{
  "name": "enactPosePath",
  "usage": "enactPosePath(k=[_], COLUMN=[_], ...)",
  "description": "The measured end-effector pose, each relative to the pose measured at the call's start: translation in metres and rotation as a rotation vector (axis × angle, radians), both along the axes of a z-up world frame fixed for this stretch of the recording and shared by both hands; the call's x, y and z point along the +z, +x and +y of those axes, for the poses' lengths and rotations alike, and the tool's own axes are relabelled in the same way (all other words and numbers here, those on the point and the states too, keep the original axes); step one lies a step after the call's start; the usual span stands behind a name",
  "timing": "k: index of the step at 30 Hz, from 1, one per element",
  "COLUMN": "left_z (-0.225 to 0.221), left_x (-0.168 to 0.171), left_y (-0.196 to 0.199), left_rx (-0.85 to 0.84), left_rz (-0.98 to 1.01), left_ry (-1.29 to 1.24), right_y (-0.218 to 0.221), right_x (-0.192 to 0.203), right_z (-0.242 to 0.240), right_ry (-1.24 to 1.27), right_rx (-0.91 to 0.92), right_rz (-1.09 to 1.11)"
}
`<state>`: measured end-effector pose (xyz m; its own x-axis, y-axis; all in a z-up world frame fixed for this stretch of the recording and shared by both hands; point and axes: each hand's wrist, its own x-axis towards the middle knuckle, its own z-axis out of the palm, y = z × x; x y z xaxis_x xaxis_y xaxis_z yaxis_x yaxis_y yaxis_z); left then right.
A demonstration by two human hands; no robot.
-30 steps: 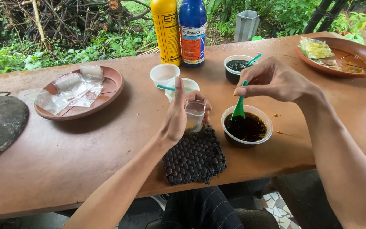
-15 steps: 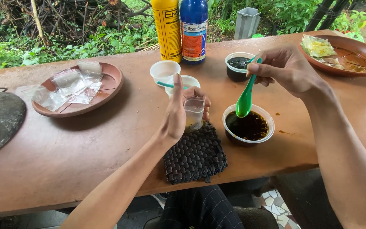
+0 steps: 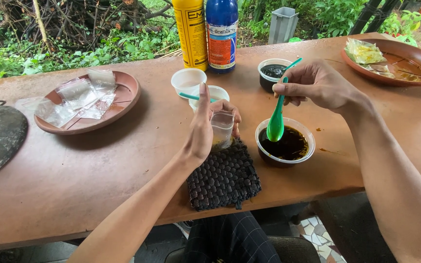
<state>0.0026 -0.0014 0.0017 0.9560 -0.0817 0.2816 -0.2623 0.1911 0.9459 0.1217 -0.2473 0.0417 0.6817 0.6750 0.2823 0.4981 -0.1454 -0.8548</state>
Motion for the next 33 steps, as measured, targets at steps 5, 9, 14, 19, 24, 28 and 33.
enactPosePath(k=[5, 9, 14, 19, 24, 28, 33], left_z=[0.0, 0.0, -0.001, -0.001, -0.002, -0.003, -0.004], left_x=[-0.013, -0.012, -0.012, -0.013, -0.011, -0.009, -0.004], left_y=[0.01, 0.009, 0.009, 0.009, 0.005, 0.002, -0.006], left_rx=[0.023, 0.022, 0.004, -0.009, -0.023, -0.035, -0.044], left_rz=[-0.094, -0.089, -0.083, -0.071, -0.051, -0.031, 0.015], left_ry=[0.021, 0.016, -0.006, -0.016, 0.004, 0.007, 0.044], right_y=[0.013, 0.013, 0.017, 0.032, 0.034, 0.03, 0.021], right_x=[-0.015, -0.015, -0.019, -0.028, -0.029, -0.024, -0.012], right_z=[0.001, 0.004, 0.002, 0.001, 0.001, 0.002, 0.007], right_ry=[0.069, 0.063, 0.095, 0.173, 0.251, 0.319, 0.37], right_rx=[0.058, 0.071, 0.023, -0.033, -0.078, -0.143, -0.189], right_rz=[-0.042, -0.028, 0.086, 0.242, 0.374, 0.422, 0.423])
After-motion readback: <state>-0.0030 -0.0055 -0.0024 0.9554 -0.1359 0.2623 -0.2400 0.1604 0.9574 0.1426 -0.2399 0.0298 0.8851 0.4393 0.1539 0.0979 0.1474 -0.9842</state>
